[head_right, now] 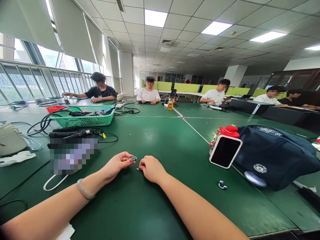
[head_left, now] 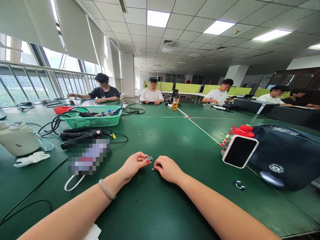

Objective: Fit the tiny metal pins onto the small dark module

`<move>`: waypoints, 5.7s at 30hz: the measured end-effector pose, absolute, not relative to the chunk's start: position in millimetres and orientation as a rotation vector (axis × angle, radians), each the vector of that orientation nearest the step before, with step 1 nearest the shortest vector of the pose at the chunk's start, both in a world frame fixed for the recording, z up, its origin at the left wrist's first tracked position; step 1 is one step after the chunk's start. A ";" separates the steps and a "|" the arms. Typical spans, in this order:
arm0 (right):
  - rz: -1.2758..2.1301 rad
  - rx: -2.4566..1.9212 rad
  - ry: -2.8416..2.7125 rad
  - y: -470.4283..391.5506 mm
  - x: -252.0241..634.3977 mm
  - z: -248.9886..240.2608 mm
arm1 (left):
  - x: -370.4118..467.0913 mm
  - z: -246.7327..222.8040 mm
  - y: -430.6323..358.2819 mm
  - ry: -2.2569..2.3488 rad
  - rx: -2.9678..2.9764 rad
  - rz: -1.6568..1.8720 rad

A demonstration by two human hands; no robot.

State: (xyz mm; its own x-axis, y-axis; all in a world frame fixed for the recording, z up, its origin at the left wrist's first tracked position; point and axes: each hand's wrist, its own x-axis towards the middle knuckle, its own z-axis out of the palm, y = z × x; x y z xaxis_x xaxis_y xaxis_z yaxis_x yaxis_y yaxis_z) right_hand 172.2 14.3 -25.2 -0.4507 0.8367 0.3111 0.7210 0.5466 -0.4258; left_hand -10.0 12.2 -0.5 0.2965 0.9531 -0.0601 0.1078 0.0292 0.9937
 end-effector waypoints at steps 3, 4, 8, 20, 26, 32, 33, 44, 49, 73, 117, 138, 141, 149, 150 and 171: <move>0.352 -1.343 -2.251 17.0 170.9 -27.6 | -9.7 -1.1 12.2 1.090 1.375 0.894; 0.364 -1.362 -2.237 17.9 170.8 -28.0 | -9.6 -1.3 12.3 1.100 1.374 0.893; 0.404 -1.350 -2.222 20.2 173.5 -28.0 | -9.1 -1.6 12.9 1.150 1.371 0.896; 0.157 -1.317 -2.383 20.8 172.8 -32.4 | -8.6 -5.1 14.8 1.138 1.345 0.901; 0.196 -1.359 -2.118 18.2 176.5 -21.6 | -7.9 -6.9 15.3 1.175 1.446 0.848; 0.167 -1.203 -2.117 5.7 167.8 -10.1 | -6.7 -9.3 14.2 1.147 1.508 0.807; 0.154 -1.185 -2.138 4.6 166.4 -10.4 | -6.7 -9.6 14.2 1.140 1.515 0.803; 0.086 -1.160 -2.213 4.2 163.8 -13.8 | -7.7 -12.1 15.9 1.123 1.541 0.794; 0.107 -1.176 -2.199 1.8 166.1 -9.6 | -7.4 -10.8 15.3 1.119 1.512 0.834; 0.042 -1.324 -2.266 2.9 161.2 -18.8 | -33.9 0.9 27.4 1.570 2.004 0.774; 0.375 -1.317 -2.163 7.9 175.2 -22.3 | -56.3 -10.6 46.9 1.964 2.227 0.444; 0.424 -1.283 -2.255 9.2 171.0 -24.9 | -2.6 -11.5 8.7 1.098 1.785 0.929; 0.425 -1.253 -2.278 8.1 167.7 -25.2 | -1.1 -9.4 6.3 1.118 1.775 0.891; 0.460 -1.219 -2.253 7.8 165.4 -25.0 | -0.9 -5.4 3.5 1.032 1.914 0.834; 0.465 -1.226 -2.247 7.7 165.5 -25.2 | -1.9 -5.2 3.6 1.063 1.940 0.835; 0.521 -1.219 -2.150 8.3 167.2 -21.2 | -6.1 -2.3 4.2 1.302 1.950 0.860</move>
State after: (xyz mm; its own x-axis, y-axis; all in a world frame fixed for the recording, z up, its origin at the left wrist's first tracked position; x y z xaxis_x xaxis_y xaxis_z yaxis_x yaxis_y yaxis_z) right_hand 167.2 8.3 -21.2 -0.3933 0.8653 0.3108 0.6268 0.4996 -0.5979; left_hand -6.1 4.2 -2.3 0.2977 0.9393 0.1708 0.5259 -0.3106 0.7918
